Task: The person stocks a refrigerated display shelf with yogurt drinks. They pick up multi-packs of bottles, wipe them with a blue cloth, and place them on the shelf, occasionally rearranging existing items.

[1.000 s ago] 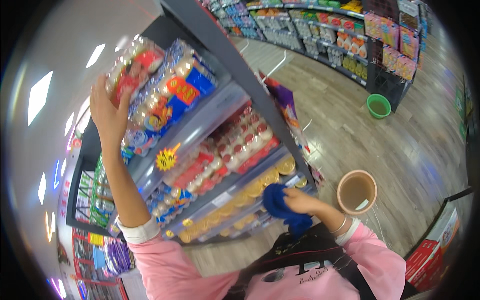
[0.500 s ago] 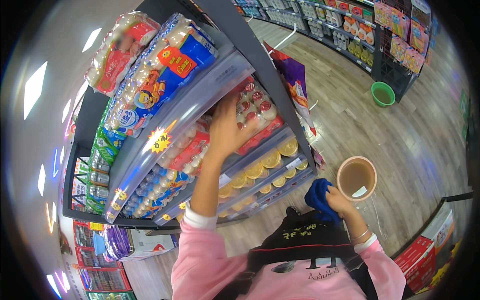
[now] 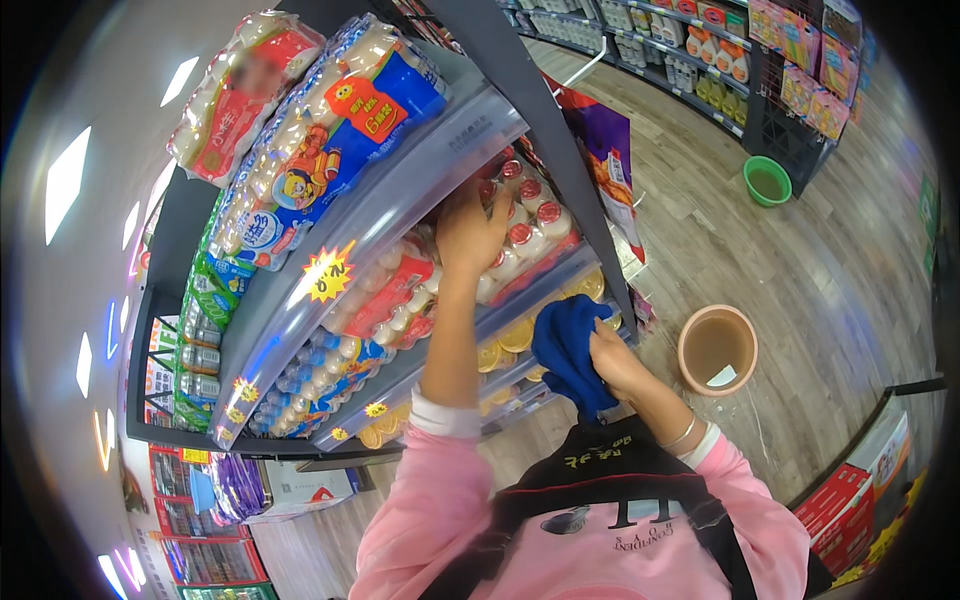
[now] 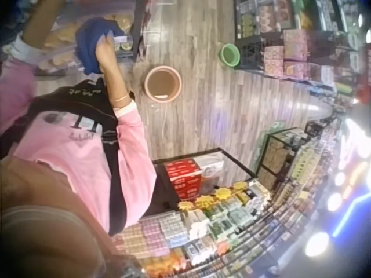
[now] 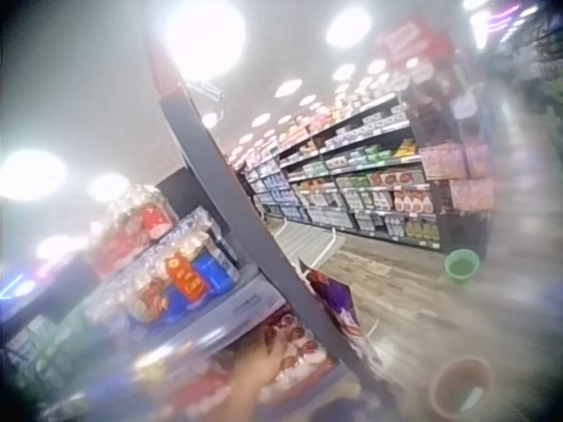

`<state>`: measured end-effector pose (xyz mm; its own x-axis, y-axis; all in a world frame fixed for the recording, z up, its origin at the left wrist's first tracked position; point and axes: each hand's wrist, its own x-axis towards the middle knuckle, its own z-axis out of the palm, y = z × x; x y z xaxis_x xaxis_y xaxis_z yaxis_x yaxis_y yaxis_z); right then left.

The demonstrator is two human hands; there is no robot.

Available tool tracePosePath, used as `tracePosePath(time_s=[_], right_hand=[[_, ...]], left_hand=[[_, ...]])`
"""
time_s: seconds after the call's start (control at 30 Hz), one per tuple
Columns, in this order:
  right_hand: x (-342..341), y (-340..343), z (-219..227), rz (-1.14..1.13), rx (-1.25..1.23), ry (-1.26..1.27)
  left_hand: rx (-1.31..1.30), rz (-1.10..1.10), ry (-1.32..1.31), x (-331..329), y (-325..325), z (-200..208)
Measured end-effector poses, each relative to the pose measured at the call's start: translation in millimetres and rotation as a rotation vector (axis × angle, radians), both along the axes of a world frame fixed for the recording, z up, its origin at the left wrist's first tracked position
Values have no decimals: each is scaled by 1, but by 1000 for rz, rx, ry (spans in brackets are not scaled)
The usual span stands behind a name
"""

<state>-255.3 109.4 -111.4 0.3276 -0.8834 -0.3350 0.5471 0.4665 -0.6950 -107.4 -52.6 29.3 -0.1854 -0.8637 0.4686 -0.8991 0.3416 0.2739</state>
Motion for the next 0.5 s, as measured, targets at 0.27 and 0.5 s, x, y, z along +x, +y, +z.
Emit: tracePosePath(time_s=[0.27,0.5], right_hand=[[14,-35,24,13,57,-396],[19,-50,-1,-71,183,-597]], left_hand=[[-350,5,-98,-10,35,-1],[-373,-32,-140,-31,110,8]])
